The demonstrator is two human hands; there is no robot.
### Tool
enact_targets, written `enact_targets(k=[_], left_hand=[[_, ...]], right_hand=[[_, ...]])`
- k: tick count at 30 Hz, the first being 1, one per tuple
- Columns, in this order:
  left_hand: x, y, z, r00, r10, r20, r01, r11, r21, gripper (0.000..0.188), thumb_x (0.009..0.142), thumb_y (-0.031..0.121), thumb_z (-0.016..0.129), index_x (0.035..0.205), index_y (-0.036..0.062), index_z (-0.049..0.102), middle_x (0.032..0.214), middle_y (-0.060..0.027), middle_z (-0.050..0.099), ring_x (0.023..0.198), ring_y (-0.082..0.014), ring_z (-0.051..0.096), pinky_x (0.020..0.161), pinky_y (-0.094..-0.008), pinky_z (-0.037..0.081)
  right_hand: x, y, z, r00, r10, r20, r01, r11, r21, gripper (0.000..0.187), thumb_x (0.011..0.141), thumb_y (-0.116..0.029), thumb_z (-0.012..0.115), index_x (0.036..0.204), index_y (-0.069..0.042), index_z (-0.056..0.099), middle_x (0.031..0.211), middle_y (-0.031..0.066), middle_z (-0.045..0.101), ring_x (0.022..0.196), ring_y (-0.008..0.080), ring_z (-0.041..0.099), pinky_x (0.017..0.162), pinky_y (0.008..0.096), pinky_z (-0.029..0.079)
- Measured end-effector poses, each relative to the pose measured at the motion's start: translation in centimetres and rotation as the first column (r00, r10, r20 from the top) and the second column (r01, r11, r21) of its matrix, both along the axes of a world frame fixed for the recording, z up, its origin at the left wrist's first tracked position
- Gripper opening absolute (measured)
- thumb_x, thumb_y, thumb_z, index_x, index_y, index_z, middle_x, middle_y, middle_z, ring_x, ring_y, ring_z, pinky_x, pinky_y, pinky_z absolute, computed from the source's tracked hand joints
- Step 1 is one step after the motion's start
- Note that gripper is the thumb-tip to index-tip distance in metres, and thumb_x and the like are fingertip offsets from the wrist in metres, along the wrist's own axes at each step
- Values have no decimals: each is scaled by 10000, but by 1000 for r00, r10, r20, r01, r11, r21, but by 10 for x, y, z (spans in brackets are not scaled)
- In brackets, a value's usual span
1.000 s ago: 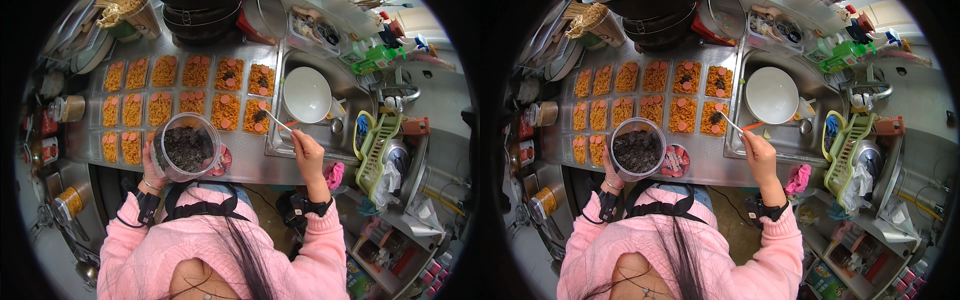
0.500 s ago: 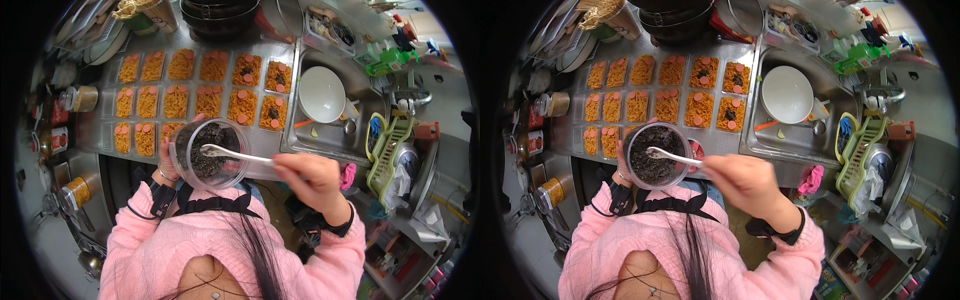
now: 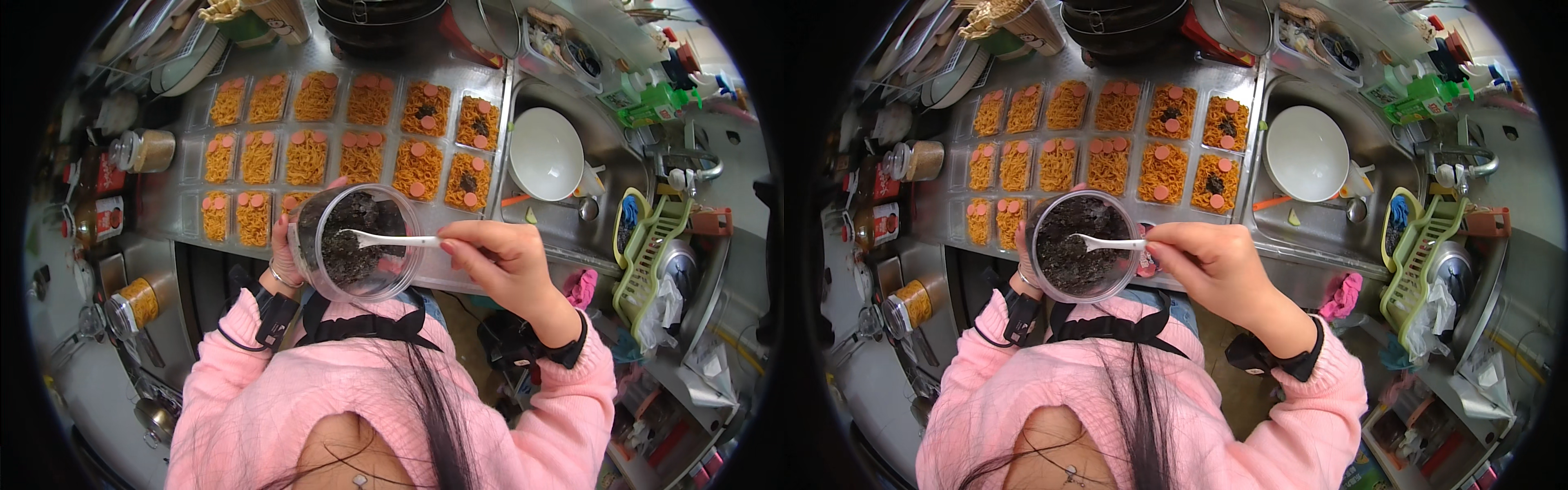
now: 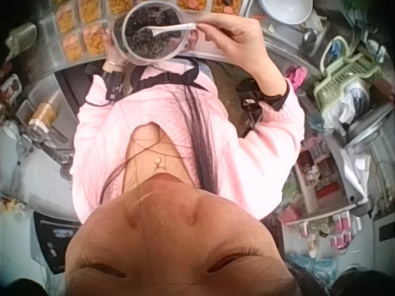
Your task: The person adds dark flakes and sesame seeds to multiple pre-filled noodle containers using a spoon and by hand, then places lids on the containers.
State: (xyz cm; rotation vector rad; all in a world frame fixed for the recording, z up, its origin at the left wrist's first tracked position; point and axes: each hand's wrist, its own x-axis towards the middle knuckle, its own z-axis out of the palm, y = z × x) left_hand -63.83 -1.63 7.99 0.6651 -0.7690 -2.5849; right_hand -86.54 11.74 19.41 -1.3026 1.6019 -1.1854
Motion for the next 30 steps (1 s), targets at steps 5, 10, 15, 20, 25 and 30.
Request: enact_targets(k=[5, 10, 15, 20, 25, 30], left_hand=[[13, -4, -23, 980, 44, 196, -64, 993, 96, 1038, 699, 800, 425, 1413, 64, 270, 1388, -161, 383, 1238, -295, 434, 1044, -433, 367], [25, -2, -33, 995, 53, 85, -66, 985, 157, 976, 720, 779, 420, 1395, 82, 309, 1389, -161, 379, 1239, -328, 429, 1037, -471, 368], [45, 5, -34, 982, 142, 129, -153, 985, 82, 952, 721, 749, 465, 1403, 105, 301, 1391, -147, 384, 1253, -319, 414, 1033, -468, 371], [62, 10, -38, 973, 203, 112, -219, 963, 156, 901, 735, 689, 516, 1424, 164, 270, 1416, -147, 350, 1304, -308, 348, 1066, -465, 321], [63, 12, -38, 967, 210, 142, -227, 966, 123, 948, 716, 723, 505, 1416, 127, 276, 1401, -150, 367, 1273, -309, 388, 1052, -458, 346], [50, 8, -29, 975, 170, 146, -181, 981, 66, 981, 717, 784, 438, 1398, 91, 302, 1373, -160, 398, 1232, -323, 437, 1033, -459, 378]], right_hand=[[-14, 10, 0, 958, -168, 232, 121, 972, 203, 100, 851, -37, 620, 931, 1, 665, 647, 12, 610, 524, 33, 521, 454, 181, 386], [-33, 28, -9, 868, -376, 325, 316, 922, 222, 117, 871, -51, 605, 954, 10, 661, 647, 24, 609, 473, 24, 470, 413, 154, 344], [-46, 26, -54, 865, -469, 177, 446, 881, 155, 116, 868, -43, 605, 960, 3, 659, 651, 18, 610, 474, 33, 482, 415, 174, 363], [-44, 18, -95, 884, -276, -377, 248, 961, -123, 160, 807, 2, 643, 967, 1, 631, 684, 90, 598, 539, 173, 555, 472, 286, 423], [-40, 14, -92, 828, -236, -509, 155, 968, -198, 194, 779, 35, 651, 970, 7, 629, 706, 118, 595, 566, 222, 571, 499, 299, 440], [-23, 24, -32, 936, -347, -59, 348, 938, -6, 208, 786, 46, 639, 992, 14, 640, 733, 67, 637, 594, 102, 585, 508, 228, 443]])
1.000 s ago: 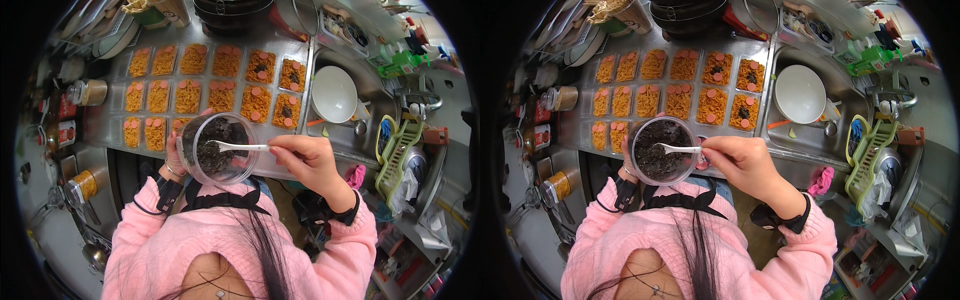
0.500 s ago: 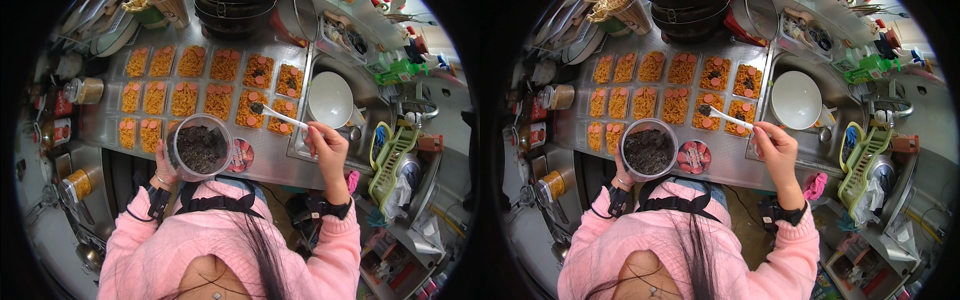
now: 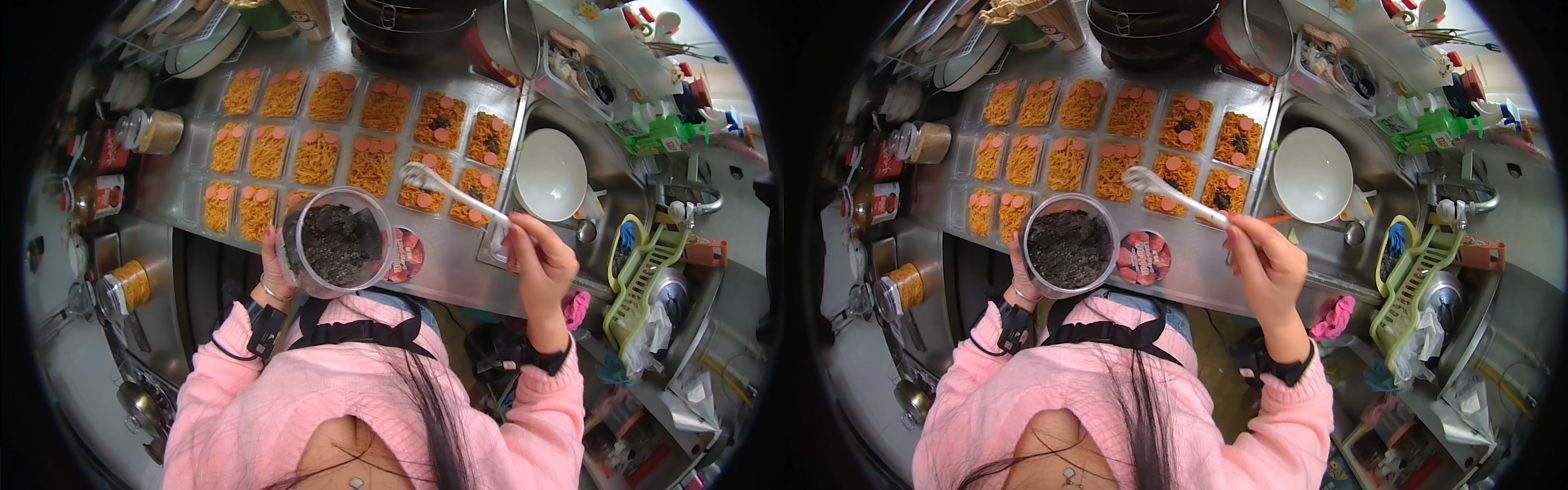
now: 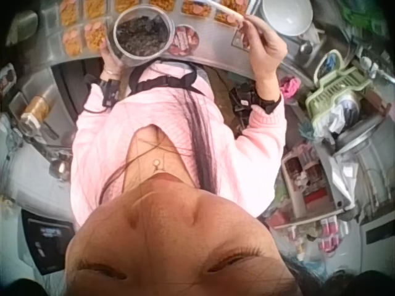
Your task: The person adds dark flakes and sesame seeds to multiple pre-filled noodle containers using a spoon and by hand, then places lids on the containers.
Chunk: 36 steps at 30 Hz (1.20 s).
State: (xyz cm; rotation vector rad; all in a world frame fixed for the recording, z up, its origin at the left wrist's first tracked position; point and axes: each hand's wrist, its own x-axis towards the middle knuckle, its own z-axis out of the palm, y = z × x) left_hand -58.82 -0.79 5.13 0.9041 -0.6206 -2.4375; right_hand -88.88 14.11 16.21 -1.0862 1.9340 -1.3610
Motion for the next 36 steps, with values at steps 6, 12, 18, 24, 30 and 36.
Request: enact_targets(k=[6, 12, 18, 24, 30, 36], left_hand=[[-24, -1, 31, 996, -49, -77, 41, 995, -93, 1134, 635, 753, 580, 1421, 20, 220, 1339, -189, 428, 1206, -293, 471, 1028, -407, 385], [-30, -2, 46, 983, -124, -137, 112, 989, -92, 1158, 652, 788, 515, 1439, 24, 141, 1361, -162, 403, 1214, -284, 461, 1038, -411, 371], [-16, -7, 42, 988, -119, -103, 102, 981, -164, 1133, 669, 820, 449, 1425, 16, 193, 1381, -156, 384, 1215, -284, 460, 1043, -424, 365], [2, -13, 20, 995, 44, -87, -44, 999, 1, 982, 709, 710, 538, 1371, 15, 330, 1325, -189, 445, 1196, -290, 482, 1006, -421, 410], [24, -16, 2, 990, 91, -104, -82, 992, 92, 907, 740, 688, 521, 1338, 20, 384, 1286, -188, 490, 1182, -306, 494, 992, -437, 424], [63, -11, -11, 972, 194, 132, -208, 973, 99, 889, 732, 668, 551, 1329, 25, 404, 1287, -182, 494, 1175, -308, 497, 999, -442, 408]], right_hand=[[35, -26, 37, 827, 459, -326, -522, 842, -138, 204, 750, 0, 661, 947, -7, 611, 666, 98, 578, 571, 252, 574, 504, 324, 461], [62, -50, 21, 771, 589, -242, -628, 768, -130, 150, 765, -22, 659, 904, -4, 606, 682, 127, 579, 603, 298, 586, 520, 351, 468], [60, -58, 19, 858, 513, -18, -513, 856, -65, 91, 812, -10, 645, 899, 13, 656, 714, 108, 645, 616, 137, 635, 550, 240, 475], [54, -60, 16, 867, 381, 321, -408, 913, 20, 92, 850, -29, 616, 915, 28, 649, 690, 30, 635, 579, 60, 568, 508, 211, 449], [37, -56, 14, 829, 139, 542, -217, 973, 81, 123, 875, -49, 597, 964, 15, 654, 678, 19, 617, 477, 24, 468, 414, 162, 349], [26, -62, -20, 946, 23, 324, -54, 995, 88, 128, 874, -64, 606, 963, 14, 655, 649, 14, 608, 489, 35, 498, 421, 173, 374]])
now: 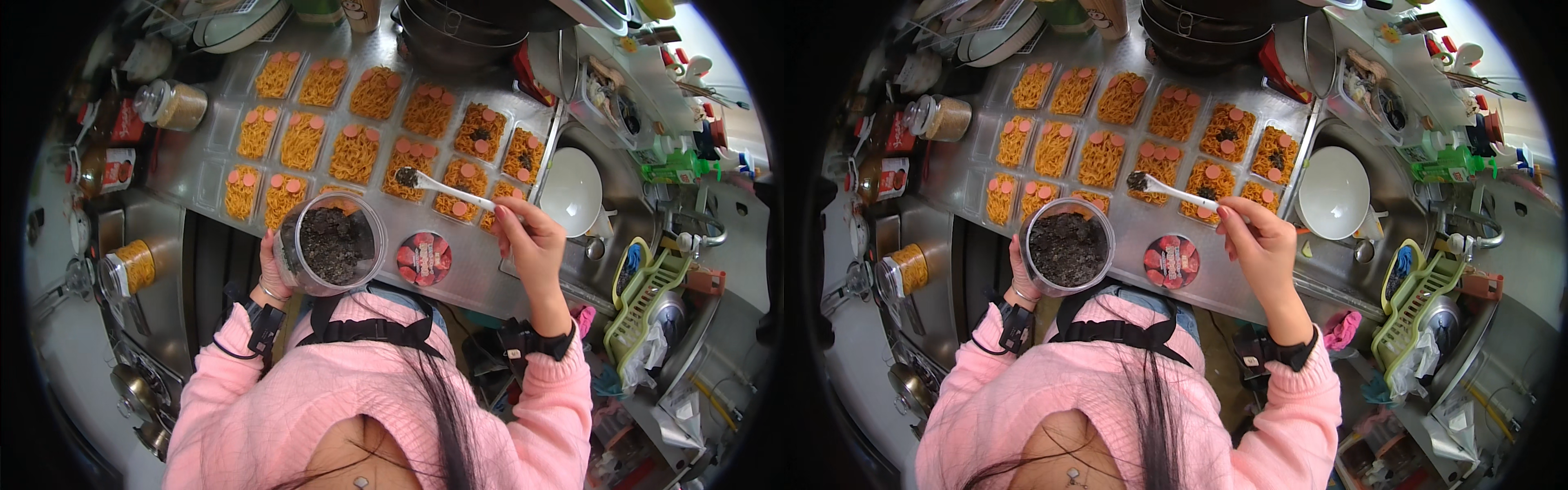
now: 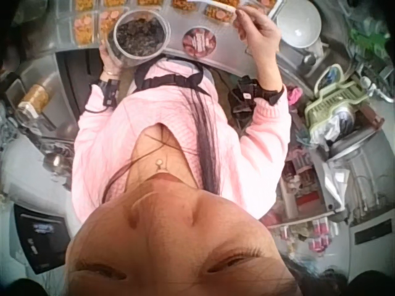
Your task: The person adds dark flakes and sesame seeds to multiple pre-filled noodle containers using a spoon and by hand, then places lids on the containers.
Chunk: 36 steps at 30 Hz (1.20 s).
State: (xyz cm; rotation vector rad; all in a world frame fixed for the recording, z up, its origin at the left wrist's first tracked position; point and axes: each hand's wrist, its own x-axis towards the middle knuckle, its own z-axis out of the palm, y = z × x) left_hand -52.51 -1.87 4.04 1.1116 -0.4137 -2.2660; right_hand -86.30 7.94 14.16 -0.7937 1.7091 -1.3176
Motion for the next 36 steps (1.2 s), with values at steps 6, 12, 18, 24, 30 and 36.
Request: enact_targets(k=[6, 12, 18, 24, 30, 36], left_hand=[[13, 5, -9, 1000, 16, -23, -15, 1000, 19, 884, 740, 704, 501, 1348, 73, 393, 1319, -154, 468, 1189, -308, 478, 1006, -441, 398], [10, 5, -10, 999, -31, -36, 32, 999, 17, 949, 713, 765, 450, 1379, 96, 351, 1357, -151, 424, 1212, -314, 455, 1016, -459, 388], [11, 3, -19, 999, -45, -20, 45, 999, 19, 976, 706, 775, 445, 1391, 90, 329, 1365, -151, 413, 1227, -311, 441, 1024, -462, 378], [-3, -4, -6, 999, -24, -36, 24, 1000, -19, 1001, 697, 748, 496, 1391, 50, 311, 1348, -166, 429, 1213, -299, 458, 1026, -432, 378], [-37, -13, 31, 965, -172, -198, 129, 968, -213, 1057, 683, 746, 528, 1407, 27, 251, 1350, -178, 421, 1211, -292, 461, 1031, -416, 373], [-54, -18, 52, 945, -263, -194, 194, 930, -313, 1175, 645, 809, 509, 1446, 43, 118, 1378, -203, 370, 1228, -311, 440, 1027, -423, 381]], right_hand=[[1, -12, -46, 951, 81, -297, -69, 996, 50, 126, 852, -57, 628, 964, -8, 657, 637, 29, 609, 495, 63, 525, 447, 212, 402], [2, -10, -59, 813, 120, -570, -199, 977, -77, 146, 840, -22, 635, 984, -1, 644, 668, 21, 586, 521, 56, 517, 460, 204, 397], [5, -13, -54, 702, 107, -704, -267, 956, -120, 168, 829, 2, 633, 996, -13, 643, 698, 39, 606, 533, 71, 532, 471, 210, 407], [14, 3, 16, 959, 57, -278, -75, 996, -54, 170, 797, 34, 631, 965, 12, 650, 711, 82, 634, 547, 141, 582, 497, 255, 449], [39, -8, 54, 776, 375, -507, -537, 814, -221, 157, 773, 1, 654, 927, 7, 622, 674, 100, 593, 546, 223, 568, 492, 307, 440], [65, -25, 38, 718, 468, -514, -648, 720, -248, 137, 773, -16, 665, 901, -6, 615, 650, 117, 554, 567, 291, 562, 496, 349, 436]])
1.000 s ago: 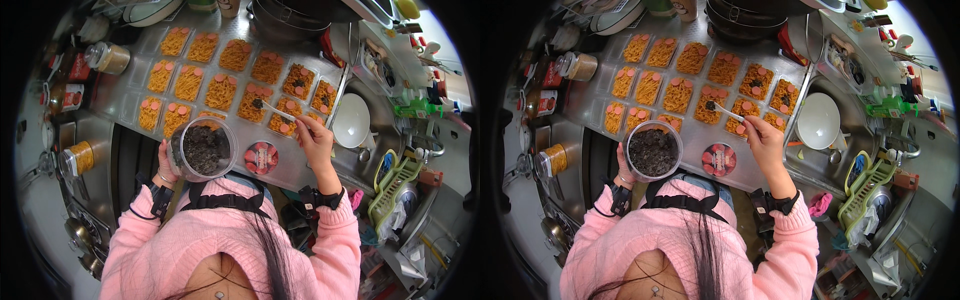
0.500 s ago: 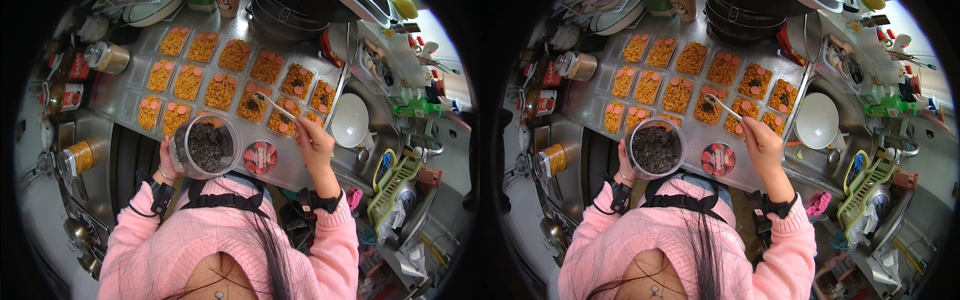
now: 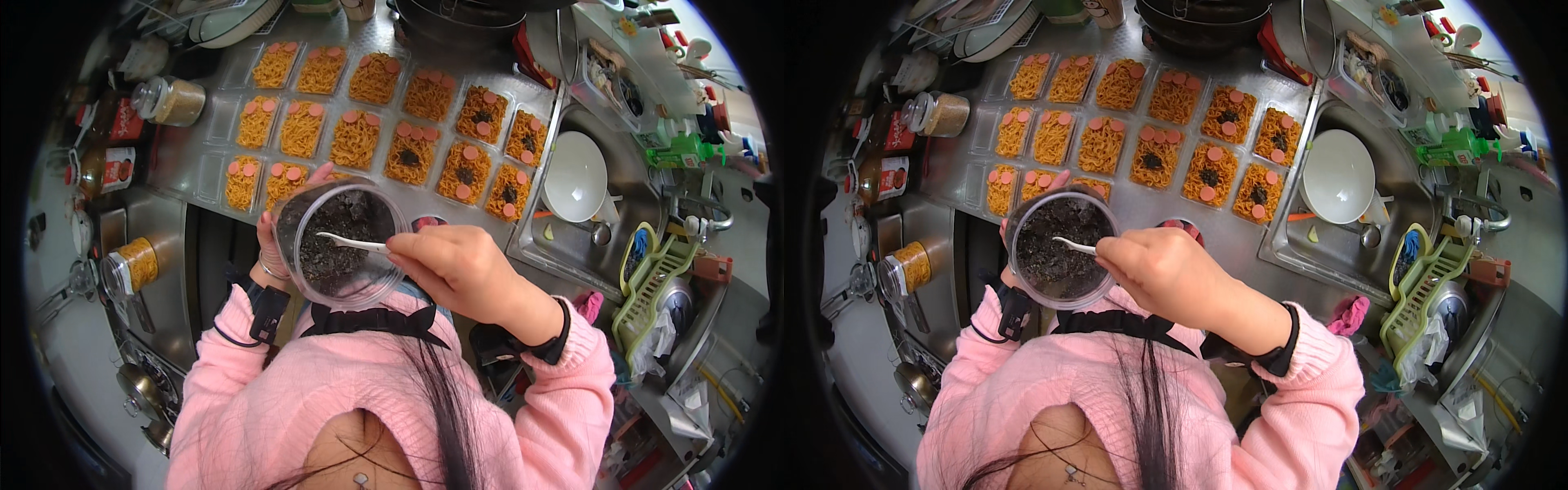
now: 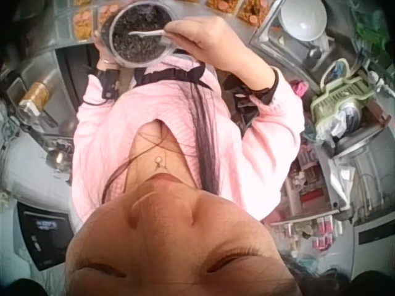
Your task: The person adds dark flakes and sesame seeds to multiple pre-filled noodle containers using a spoon and by hand, then places lids on the containers.
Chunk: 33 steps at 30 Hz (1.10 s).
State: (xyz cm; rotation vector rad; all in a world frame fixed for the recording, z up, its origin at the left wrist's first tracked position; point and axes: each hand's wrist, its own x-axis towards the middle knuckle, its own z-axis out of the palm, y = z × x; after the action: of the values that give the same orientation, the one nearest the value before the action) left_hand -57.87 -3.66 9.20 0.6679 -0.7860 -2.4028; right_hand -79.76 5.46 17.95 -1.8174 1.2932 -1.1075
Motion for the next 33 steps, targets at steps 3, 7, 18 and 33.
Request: enact_targets(k=[3, 7, 18, 33], left_hand=[[2, 1, 2, 999, 5, 43, -5, 1000, -16, 1170, 649, 808, 506, 1446, 44, 116, 1363, -207, 390, 1212, -305, 460, 1020, -420, 390], [5, 0, -1, 998, 39, 58, -39, 999, -12, 1152, 657, 796, 512, 1441, 35, 146, 1355, -191, 408, 1200, -292, 475, 1015, -416, 397], [23, -7, -38, 970, 192, 151, -216, 963, 161, 947, 727, 700, 512, 1364, 18, 351, 1338, -184, 438, 1220, -295, 458, 1030, -426, 379], [61, 3, -54, 964, 263, -37, -237, 915, 327, 744, 816, 583, 480, 1335, 56, 399, 1323, -126, 465, 1193, -291, 459, 1007, -421, 378]], right_hand=[[-1, -1, -2, 994, -36, 105, 21, 989, 146, 87, 792, -49, 634, 860, -1, 610, 707, 152, 600, 638, 321, 592, 568, 364, 477], [-8, 1, -5, 969, -158, 189, 92, 944, 316, 91, 808, -50, 644, 885, -2, 641, 700, 136, 617, 588, 219, 605, 529, 311, 467], [-51, 3, -11, 680, -558, 476, 120, 725, 678, 135, 871, -61, 599, 956, 31, 651, 643, 37, 608, 443, 43, 465, 391, 171, 356], [-96, -50, -111, 767, -612, -194, 609, 789, -82, 159, 819, -31, 646, 977, -14, 637, 758, 124, 643, 598, 200, 614, 531, 295, 467]])
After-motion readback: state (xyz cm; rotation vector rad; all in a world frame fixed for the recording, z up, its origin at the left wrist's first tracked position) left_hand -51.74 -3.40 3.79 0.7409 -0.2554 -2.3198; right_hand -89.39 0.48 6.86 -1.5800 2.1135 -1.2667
